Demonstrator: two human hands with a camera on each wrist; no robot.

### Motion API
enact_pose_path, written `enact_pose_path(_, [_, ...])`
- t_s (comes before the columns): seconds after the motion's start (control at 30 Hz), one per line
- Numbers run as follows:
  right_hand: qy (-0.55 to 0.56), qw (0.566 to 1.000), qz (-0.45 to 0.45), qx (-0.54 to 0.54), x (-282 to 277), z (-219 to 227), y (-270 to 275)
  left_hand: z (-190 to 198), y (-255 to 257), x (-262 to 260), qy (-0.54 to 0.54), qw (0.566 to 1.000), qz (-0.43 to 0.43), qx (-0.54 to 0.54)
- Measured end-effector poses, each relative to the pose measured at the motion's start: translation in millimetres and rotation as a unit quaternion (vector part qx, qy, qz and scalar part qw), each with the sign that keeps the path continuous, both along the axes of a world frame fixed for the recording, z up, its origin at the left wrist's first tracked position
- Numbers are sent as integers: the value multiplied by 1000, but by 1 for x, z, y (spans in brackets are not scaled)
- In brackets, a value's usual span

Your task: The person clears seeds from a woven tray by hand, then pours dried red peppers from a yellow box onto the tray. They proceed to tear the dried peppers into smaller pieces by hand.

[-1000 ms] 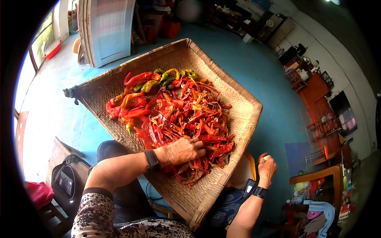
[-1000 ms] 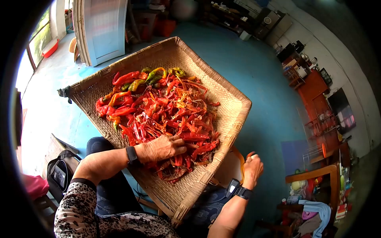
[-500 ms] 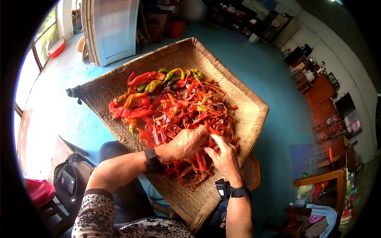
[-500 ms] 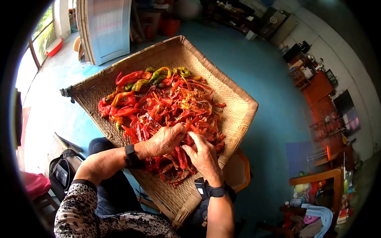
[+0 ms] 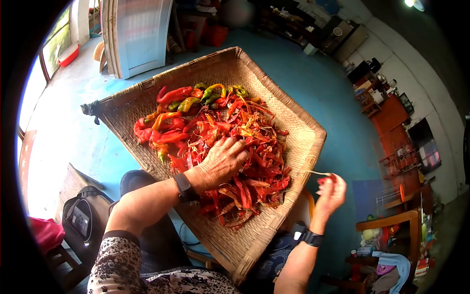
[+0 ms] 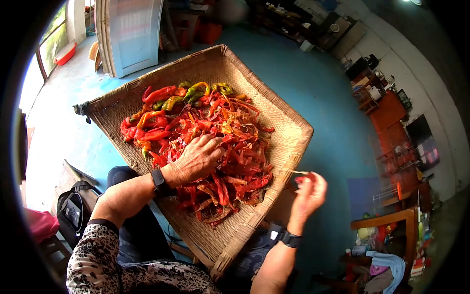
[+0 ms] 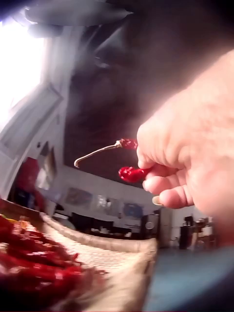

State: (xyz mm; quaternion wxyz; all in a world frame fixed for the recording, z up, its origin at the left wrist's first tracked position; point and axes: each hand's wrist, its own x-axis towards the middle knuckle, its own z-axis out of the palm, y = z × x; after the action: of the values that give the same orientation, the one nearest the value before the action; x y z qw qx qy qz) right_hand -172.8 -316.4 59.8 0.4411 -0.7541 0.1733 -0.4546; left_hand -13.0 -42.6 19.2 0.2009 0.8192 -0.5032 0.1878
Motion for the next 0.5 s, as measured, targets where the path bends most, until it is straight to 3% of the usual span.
enact_pose_path(0.03, [-4,998,-58,4,-9,-2,-22,-4,0,2,-4,1000,20,6])
enact_pose_path(0.1, [48,984,-137,-100,-28,-11,-58,-9,2,6,-6,998,30,58])
enact_pose_path(0.13, [144,967,-188,-90,-38,-12,-65,-11,1,8,3,995,34,97])
enact_pose_path(0.17, [144,967,-191,-91,-43,-16,-71,-15,-1,12,12,990,39,136])
enact_pose_path(0.2, [326,902,-248,-136,-45,-18,-70,-17,0,13,-42,993,33,107])
enact_pose_path(0.23, [495,799,-293,-176,-48,-19,-68,-19,-2,14,-41,993,31,107])
enact_pose_path(0.3, [446,841,-239,-194,-48,-30,-71,-18,-3,16,-38,992,36,118])
enact_pose_path(0.37, [279,913,-159,-252,-37,-39,-72,-12,-2,13,-40,993,33,105])
enact_pose_path(0.43, [129,969,-74,-195,-14,-20,-33,-3,0,7,-51,998,15,35])
enact_pose_path(0.5, [122,981,5,-153,5,-1,20,5,-1,1,-18,997,-35,-65])
